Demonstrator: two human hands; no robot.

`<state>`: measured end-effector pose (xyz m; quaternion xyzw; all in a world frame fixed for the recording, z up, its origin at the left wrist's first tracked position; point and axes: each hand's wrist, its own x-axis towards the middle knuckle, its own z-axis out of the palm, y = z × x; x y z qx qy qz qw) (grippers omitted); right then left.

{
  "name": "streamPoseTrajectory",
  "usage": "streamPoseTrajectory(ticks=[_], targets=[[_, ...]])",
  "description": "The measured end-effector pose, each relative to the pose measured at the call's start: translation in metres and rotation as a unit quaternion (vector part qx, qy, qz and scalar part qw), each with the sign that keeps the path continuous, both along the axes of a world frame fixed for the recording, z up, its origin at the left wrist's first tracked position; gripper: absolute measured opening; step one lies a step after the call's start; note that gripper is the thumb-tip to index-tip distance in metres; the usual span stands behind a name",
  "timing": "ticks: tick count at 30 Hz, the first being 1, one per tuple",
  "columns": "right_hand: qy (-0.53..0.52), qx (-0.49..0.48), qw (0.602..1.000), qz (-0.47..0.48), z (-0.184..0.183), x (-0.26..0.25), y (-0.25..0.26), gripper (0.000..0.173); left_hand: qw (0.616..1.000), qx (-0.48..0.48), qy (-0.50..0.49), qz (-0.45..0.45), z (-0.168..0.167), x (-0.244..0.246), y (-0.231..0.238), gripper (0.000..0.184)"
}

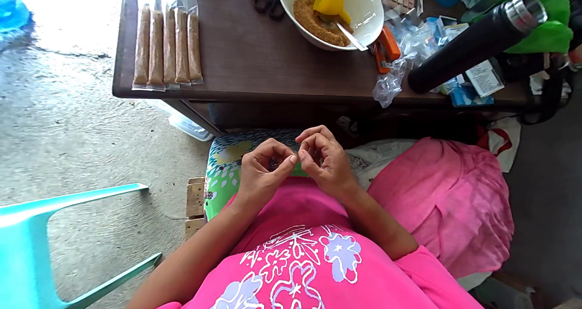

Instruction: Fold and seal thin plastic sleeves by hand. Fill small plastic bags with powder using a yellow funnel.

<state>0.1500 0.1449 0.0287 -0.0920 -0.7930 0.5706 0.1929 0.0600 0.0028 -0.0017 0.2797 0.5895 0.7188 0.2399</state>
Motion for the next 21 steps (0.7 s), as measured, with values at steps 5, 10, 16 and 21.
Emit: streamPoseTrajectory(ticks=[5,10,16,21], targets=[[0.003,0.000,1.000,-0.009,-0.0002,0.0003,0.0004,0.007,1.000,0.010,-0.005,0.005,-0.0011,0.0001,0.0005,0.009],[-0.023,-0.023,0.999,-0.012,0.0008,0.0015,0.0040,0.011,1.000,0.015,0.002,0.005,-0.0014,-0.0006,0.0002,0.009],[-0.027,-0.052,0.998,0.008,0.0004,0.0007,0.0030,0.008,1.000,0.012,0.009,0.001,-0.0016,-0.0003,0.0002,0.009],[-0.023,-0.046,0.998,0.027,0.0015,-0.0004,0.0033,0.006,1.000,0.005,0.011,-0.004,-0.0020,-0.0012,0.0004,0.009]])
